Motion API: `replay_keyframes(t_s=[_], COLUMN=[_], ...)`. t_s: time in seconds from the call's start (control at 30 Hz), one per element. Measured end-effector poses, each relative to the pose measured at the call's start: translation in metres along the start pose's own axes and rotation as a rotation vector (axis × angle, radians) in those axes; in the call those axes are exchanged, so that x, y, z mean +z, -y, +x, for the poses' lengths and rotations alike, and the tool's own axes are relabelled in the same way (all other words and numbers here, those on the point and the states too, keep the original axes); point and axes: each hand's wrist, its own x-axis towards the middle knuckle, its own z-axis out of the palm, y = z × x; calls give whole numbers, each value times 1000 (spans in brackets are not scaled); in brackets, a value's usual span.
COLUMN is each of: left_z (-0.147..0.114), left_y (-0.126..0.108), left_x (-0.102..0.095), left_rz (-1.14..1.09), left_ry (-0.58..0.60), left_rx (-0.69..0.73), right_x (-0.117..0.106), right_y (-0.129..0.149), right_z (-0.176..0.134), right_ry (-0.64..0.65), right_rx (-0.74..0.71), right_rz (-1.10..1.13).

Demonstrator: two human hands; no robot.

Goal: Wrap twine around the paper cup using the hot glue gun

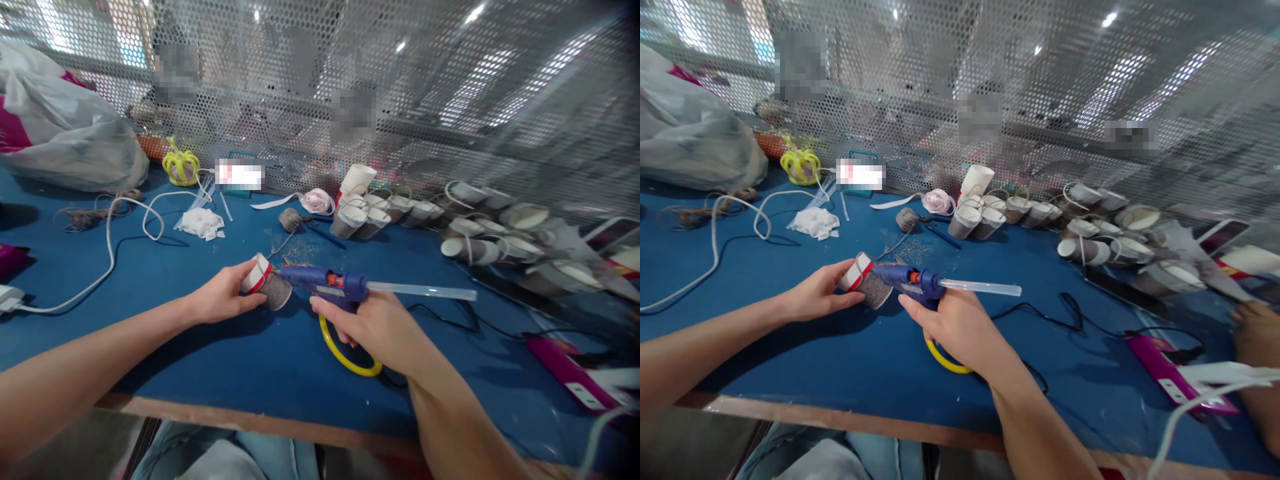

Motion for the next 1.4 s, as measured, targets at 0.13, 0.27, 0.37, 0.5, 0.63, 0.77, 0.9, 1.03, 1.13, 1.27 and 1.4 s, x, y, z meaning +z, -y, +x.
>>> replay_keyframes(t_s=[0.13,0.27,0.37,0.5,0.63,0.77,0.9,1.03,1.13,1.27,1.4], left_z=[0,0,0,0,0,0,0,0,0,0,0], left_y=[0,-1,-2,-3,-3,-3,-4,-5,-5,-6,-7], left_x=[-1,-3,-4,-6,-6,-6,-7,-7,-8,-7,-6], left_rz=[19,-2,5,25,36,32,57,75,79,89,91], left_ry=[-4,27,33,49,53,57,63,65,64,63,64], left_rx=[17,9,13,18,12,18,29,32,32,18,10], right_x=[-1,-1,-1,-3,-5,-6,-6,-7,-8,-7,-7], right_y=[-1,-2,-3,-4,-5,-4,-3,-3,-3,-5,-5], right_z=[0,2,2,3,4,4,5,6,7,9,9], right_ry=[79,29,82,99,64,99,83,145,165,123,134], right_rx=[35,2,8,0,-12,-30,16,34,37,60,62], right_rz=[60,61,103,107,91,145,215,309,338,331,358])
